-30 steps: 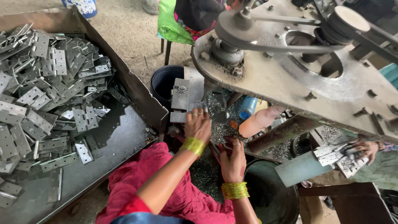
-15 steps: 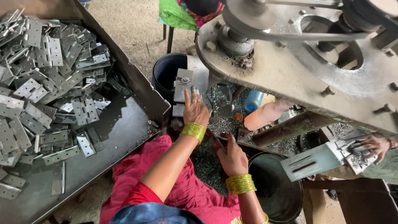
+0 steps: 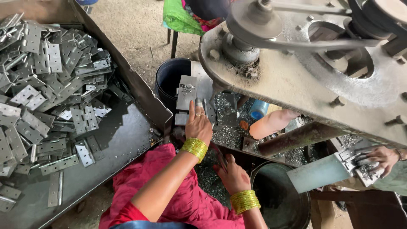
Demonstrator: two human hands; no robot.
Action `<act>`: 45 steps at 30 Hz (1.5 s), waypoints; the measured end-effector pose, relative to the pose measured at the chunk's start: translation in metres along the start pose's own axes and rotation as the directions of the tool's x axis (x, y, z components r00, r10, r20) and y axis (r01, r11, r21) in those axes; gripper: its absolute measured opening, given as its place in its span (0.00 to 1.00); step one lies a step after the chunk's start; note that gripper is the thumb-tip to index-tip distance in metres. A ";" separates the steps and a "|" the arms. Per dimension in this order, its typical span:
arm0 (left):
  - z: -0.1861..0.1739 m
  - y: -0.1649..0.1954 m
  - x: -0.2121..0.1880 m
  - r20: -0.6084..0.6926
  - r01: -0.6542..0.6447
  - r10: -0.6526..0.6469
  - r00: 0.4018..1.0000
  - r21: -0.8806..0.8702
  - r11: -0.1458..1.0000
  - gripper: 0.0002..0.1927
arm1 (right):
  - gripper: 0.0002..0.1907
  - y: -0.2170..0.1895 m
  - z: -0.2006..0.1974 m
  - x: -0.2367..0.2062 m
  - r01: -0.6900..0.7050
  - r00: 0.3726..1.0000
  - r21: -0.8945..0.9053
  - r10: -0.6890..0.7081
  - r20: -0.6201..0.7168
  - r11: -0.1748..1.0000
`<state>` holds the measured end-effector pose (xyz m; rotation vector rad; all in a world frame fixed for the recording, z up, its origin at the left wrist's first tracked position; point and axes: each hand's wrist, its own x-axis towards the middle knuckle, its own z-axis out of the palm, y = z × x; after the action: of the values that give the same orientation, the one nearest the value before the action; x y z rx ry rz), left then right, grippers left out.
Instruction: The person repeatedly picks small metal hinge-like parts from a bin, places each into a press machine, and operates the lever to press the part. After each press, the person removes the part and returns it to the bin, continuing the cycle.
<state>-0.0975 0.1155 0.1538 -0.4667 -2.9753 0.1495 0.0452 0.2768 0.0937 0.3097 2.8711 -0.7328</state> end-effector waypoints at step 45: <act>0.006 -0.021 0.025 -0.114 0.097 -0.101 0.988 -0.035 0.995 0.27 | 0.22 0.010 0.036 -0.012 -0.116 0.993 0.067 0.117 -0.010 0.991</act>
<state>-0.1285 0.1032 0.1532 -0.3180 -2.8826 0.0665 0.0631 0.2660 0.0600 0.4885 2.8168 -0.8083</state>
